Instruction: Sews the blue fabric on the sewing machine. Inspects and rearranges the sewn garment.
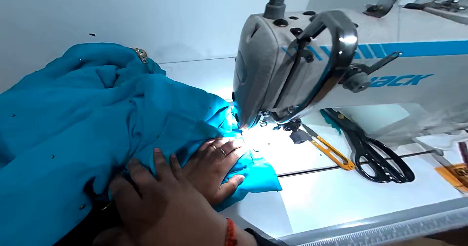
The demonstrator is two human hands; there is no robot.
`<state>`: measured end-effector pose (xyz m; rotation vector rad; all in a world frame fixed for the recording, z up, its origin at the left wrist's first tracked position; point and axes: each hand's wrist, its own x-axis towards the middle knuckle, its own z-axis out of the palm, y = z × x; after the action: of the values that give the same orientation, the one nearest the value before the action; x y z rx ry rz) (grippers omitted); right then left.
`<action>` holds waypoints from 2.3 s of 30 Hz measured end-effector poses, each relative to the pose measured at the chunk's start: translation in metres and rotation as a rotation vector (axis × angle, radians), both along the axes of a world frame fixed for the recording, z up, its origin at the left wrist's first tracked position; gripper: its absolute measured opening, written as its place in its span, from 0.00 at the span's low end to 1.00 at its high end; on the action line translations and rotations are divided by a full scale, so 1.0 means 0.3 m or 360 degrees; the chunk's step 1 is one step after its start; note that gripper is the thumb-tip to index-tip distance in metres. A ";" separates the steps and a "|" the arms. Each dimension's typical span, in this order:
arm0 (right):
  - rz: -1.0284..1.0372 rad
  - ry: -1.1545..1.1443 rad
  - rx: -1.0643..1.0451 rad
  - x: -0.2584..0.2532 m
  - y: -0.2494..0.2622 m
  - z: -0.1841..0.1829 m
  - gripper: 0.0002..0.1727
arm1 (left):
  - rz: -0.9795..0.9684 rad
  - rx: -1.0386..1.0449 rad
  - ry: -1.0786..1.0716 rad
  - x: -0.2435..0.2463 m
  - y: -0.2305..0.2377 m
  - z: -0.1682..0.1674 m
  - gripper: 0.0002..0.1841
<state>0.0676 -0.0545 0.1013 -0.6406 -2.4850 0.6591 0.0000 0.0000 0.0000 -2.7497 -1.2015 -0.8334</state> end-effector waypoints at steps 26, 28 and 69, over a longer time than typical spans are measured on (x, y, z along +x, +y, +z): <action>-0.0293 -0.0299 0.0634 0.648 0.217 -0.159 0.29 | -0.0160 -0.0294 0.0178 -0.026 -0.007 0.176 0.27; -0.0301 -0.0287 0.0645 0.643 0.213 -0.163 0.28 | -0.0163 -0.0310 0.0186 -0.032 -0.003 0.175 0.27; -0.0428 -0.0329 0.0668 0.609 0.214 -0.174 0.30 | -0.0228 -0.0350 0.0192 -0.066 0.075 0.187 0.25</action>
<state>0.2503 0.0097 0.0490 -0.8865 -2.5426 -0.0341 -0.0197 0.0224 0.0562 -3.0415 -1.1494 -0.5644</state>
